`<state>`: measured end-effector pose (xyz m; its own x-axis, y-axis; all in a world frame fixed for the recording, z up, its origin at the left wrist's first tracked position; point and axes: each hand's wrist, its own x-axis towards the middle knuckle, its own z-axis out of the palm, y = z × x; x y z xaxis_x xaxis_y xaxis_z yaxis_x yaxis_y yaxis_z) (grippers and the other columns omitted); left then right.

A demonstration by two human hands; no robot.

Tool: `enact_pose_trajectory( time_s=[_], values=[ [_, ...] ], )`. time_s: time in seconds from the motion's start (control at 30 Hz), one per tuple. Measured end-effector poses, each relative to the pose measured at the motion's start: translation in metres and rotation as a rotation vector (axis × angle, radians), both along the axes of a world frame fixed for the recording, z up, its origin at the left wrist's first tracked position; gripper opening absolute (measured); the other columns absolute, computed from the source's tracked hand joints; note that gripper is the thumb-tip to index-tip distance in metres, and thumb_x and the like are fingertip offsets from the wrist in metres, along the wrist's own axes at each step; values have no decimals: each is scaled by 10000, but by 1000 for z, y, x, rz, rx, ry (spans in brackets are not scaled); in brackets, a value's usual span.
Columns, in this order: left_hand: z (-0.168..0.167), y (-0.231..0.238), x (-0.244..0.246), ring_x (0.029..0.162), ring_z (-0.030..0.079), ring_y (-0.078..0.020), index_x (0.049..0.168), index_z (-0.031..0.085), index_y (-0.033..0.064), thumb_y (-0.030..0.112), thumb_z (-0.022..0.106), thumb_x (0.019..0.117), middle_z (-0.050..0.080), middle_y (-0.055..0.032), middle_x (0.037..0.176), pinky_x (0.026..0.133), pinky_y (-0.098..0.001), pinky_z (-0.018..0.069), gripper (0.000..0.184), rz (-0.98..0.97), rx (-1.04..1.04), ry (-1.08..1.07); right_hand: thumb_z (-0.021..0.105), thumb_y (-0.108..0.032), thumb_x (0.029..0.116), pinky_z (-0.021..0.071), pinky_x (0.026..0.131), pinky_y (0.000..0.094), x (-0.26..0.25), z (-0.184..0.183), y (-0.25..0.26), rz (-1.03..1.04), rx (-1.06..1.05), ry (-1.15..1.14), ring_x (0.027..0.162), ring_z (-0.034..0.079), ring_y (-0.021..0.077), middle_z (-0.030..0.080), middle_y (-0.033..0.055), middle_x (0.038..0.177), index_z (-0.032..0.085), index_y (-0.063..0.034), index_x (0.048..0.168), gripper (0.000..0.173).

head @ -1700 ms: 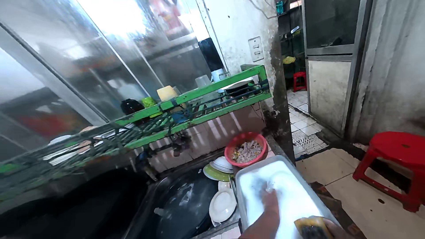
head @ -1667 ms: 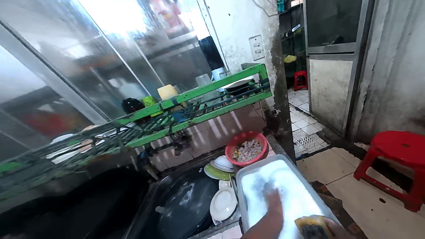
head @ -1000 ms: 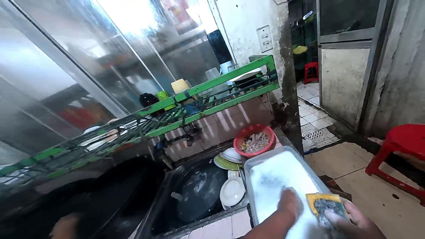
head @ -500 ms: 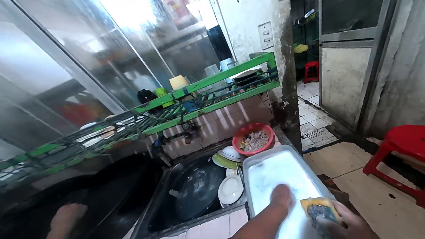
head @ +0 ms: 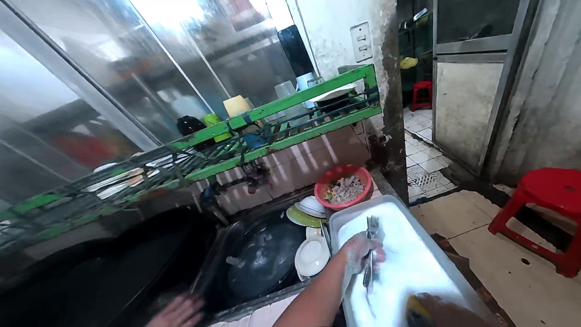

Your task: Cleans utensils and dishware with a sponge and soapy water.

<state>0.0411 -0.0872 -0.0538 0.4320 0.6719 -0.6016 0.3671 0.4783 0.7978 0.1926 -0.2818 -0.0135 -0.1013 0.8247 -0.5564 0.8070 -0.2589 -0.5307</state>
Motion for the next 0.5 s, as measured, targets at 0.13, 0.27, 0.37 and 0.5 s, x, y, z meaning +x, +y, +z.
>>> enact_pose_trajectory(
  time_s=[0.13,0.27,0.37,0.5],
  values=[
    [11,-14,-22,747,686,-151,1261,519,62,199,520,1071,676,-47,851,673,-296,576,234,-150,-83,-111,697,-339,956,435,1050,679,10,-17,5,43,5,-5,1291,562,478,565,267,1427,444,-70,1535,687],
    [8,-23,-17,677,632,-120,1252,513,60,172,555,1056,624,-18,821,627,-269,540,229,-261,-47,59,740,-271,899,498,946,674,14,-5,-15,-334,289,157,1114,658,466,674,282,1211,565,-41,1421,597],
    [0,-24,-6,534,556,-130,1246,505,46,232,533,1064,566,-41,765,508,-280,509,262,-217,154,243,754,-204,847,493,946,665,16,-4,-24,-529,495,300,1098,657,462,671,299,1187,554,39,1394,631],
    [-4,-48,8,1223,602,-369,1372,568,-14,153,527,1019,613,-250,1316,1043,-546,471,393,-659,459,637,759,-196,843,507,959,623,16,-6,-23,-549,548,367,1109,667,408,673,274,1211,577,39,1369,604]
  ],
)
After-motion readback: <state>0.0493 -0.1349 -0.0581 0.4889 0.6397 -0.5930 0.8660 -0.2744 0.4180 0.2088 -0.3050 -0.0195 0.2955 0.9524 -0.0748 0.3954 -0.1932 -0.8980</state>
